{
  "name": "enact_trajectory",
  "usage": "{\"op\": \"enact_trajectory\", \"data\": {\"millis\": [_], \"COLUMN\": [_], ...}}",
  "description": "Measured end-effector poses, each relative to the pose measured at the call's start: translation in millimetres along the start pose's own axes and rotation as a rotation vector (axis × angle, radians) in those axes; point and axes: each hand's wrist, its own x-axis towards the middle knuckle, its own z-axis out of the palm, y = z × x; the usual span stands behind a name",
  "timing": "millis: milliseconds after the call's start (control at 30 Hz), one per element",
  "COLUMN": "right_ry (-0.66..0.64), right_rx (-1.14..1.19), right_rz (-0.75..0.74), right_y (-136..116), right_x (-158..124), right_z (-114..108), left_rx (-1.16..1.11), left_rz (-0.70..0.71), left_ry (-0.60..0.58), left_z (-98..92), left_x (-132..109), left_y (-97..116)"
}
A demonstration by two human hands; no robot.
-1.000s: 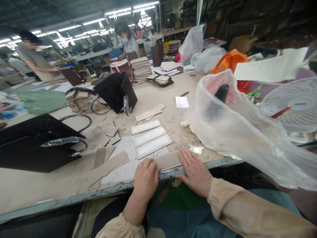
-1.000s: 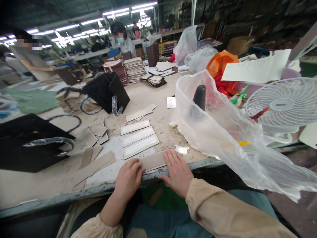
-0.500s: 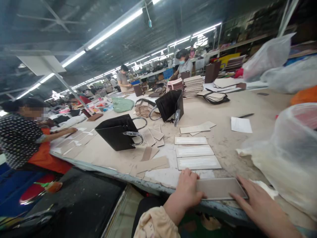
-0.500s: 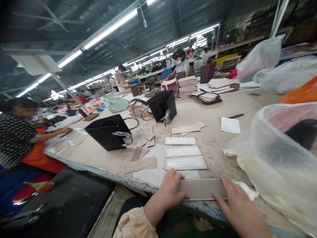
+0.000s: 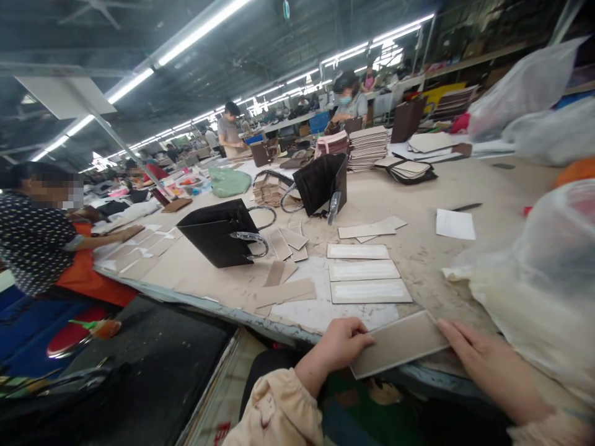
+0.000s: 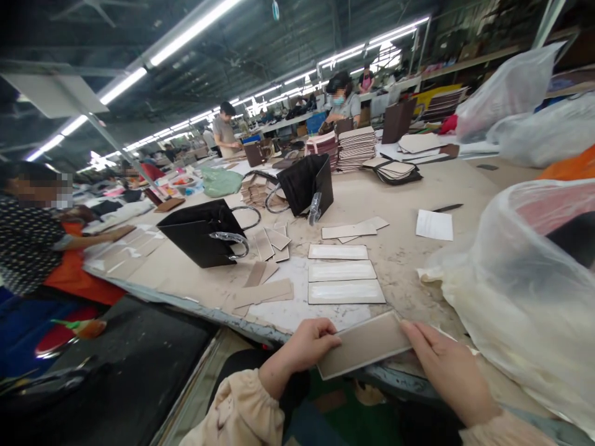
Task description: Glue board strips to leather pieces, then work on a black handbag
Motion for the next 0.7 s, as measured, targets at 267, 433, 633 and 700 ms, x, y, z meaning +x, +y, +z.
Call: {"op": "enact_trajectory", "data": {"millis": [267, 433, 633, 700], "right_ry": [0.012, -0.022, -0.164, -0.159], "right_rx": [0.045, 0.167, 0.668, 0.643], "right_rz": [-0.053, -0.019, 0.183, 0.158], "right_y": [-51.1, -54.5, -49.9, -52.2], "right_x": [1.6, 1.0, 6.8, 7.3], "right_z": [-4.3, 1.8, 12.4, 12.0], "left_rx": [-0.28, -0.382, -0.569, -0.643], "left_rz": [-0.031, -0.108, -0.115, -0.095], "left_ry": [-0.121, -0.193, 0.018, 0.15], "left_z": [-11.0, -18.6, -41.1, -64.6], "left_x": [-8.9, -16.2, -19.5, -10.0], "left_y": [2.2, -2.0, -5.7, -7.4]}}
